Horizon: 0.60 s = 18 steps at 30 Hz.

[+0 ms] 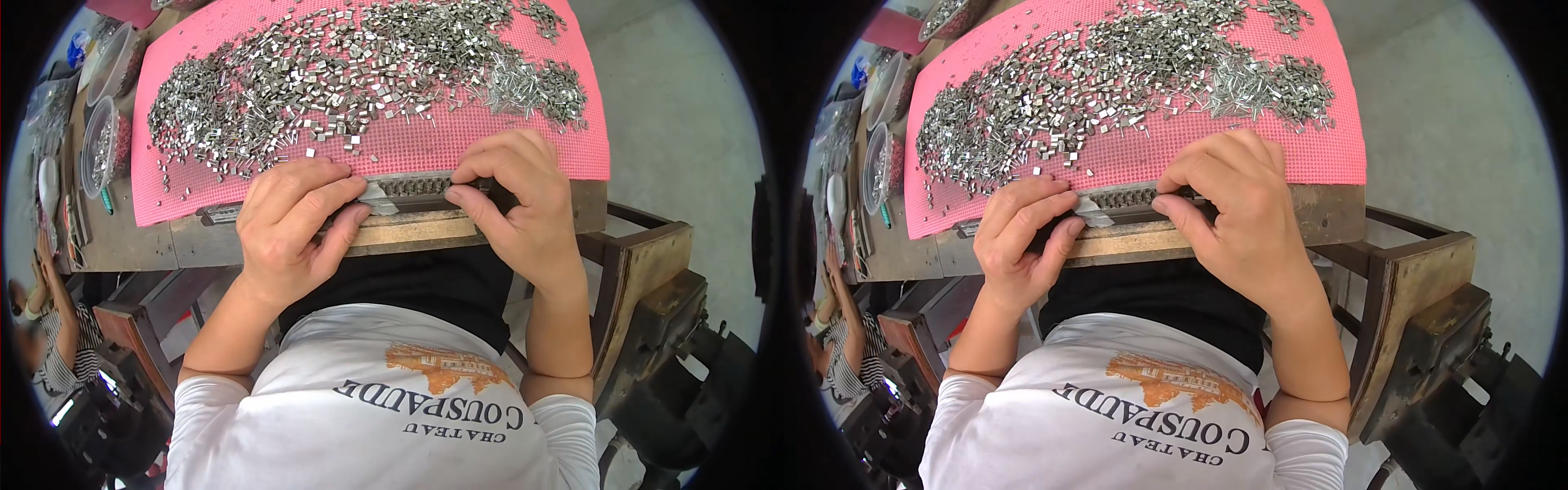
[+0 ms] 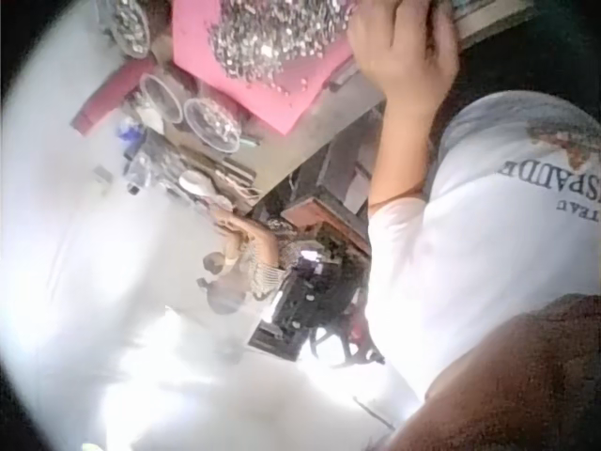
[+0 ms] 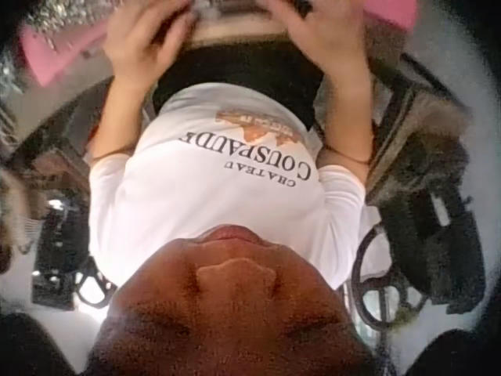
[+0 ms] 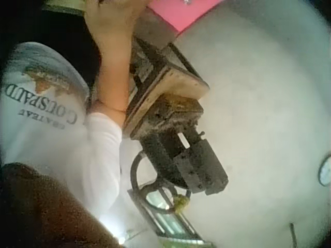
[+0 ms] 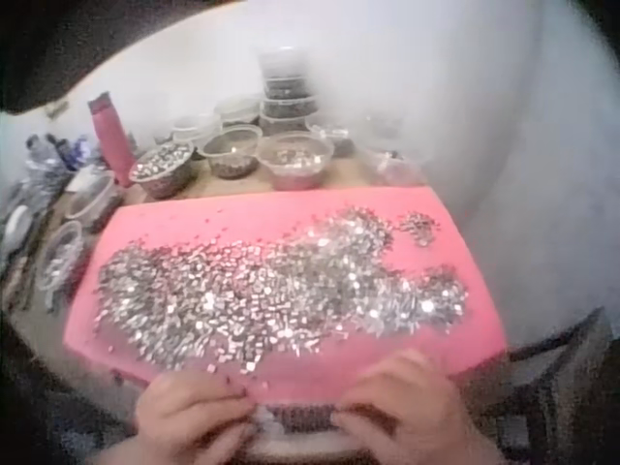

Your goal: The person operates a manual press machine on a metal fixture, inserts small metal pieces into the fixture's slots by hand at a table, and presses the loaded fixture in the press machine.

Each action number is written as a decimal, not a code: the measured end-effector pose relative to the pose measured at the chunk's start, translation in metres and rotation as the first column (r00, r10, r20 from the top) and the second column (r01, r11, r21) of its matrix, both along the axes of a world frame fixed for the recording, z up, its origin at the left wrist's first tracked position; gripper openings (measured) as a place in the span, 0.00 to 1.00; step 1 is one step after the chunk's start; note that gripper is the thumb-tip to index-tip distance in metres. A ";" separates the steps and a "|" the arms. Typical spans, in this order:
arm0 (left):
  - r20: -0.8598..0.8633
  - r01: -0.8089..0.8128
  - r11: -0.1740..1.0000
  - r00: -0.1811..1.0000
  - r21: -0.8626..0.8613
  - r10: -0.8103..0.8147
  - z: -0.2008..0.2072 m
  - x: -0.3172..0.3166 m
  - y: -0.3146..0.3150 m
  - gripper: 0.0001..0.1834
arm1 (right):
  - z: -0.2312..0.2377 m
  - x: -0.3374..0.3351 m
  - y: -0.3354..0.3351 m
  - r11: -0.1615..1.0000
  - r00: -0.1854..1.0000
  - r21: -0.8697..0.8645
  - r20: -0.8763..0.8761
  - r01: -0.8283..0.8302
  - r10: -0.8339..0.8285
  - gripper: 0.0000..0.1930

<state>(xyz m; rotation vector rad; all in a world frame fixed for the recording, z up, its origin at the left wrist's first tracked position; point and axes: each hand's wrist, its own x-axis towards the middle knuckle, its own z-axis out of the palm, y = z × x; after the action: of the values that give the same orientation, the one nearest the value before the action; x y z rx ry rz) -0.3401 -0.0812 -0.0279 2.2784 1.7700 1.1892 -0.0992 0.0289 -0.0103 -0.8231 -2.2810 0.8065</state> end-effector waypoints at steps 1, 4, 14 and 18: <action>-0.002 -0.002 1.000 1.000 -0.004 0.002 0.000 0.000 0.000 0.16 | 0.000 -0.001 -0.001 1.000 1.000 0.010 0.002 0.012 -0.012 0.09; -0.005 -0.001 1.000 1.000 -0.001 0.001 0.000 -0.001 0.000 0.16 | 0.001 -0.004 -0.004 0.999 0.999 0.023 0.011 0.034 -0.034 0.09; 0.001 0.000 1.000 1.000 -0.009 0.000 0.000 0.000 0.000 0.16 | -0.001 -0.009 -0.009 0.995 0.998 0.073 0.005 0.069 -0.069 0.09; 0.008 0.002 1.000 1.000 -0.006 -0.002 -0.001 -0.001 0.000 0.16 | 0.003 -0.012 -0.012 0.994 0.995 0.068 0.034 0.086 -0.089 0.08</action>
<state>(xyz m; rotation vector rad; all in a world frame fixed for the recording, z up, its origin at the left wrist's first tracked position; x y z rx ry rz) -0.3413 -0.0809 -0.0285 2.2688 1.7659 1.1895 -0.1113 0.0173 -0.0076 -0.9075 -2.2737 0.6779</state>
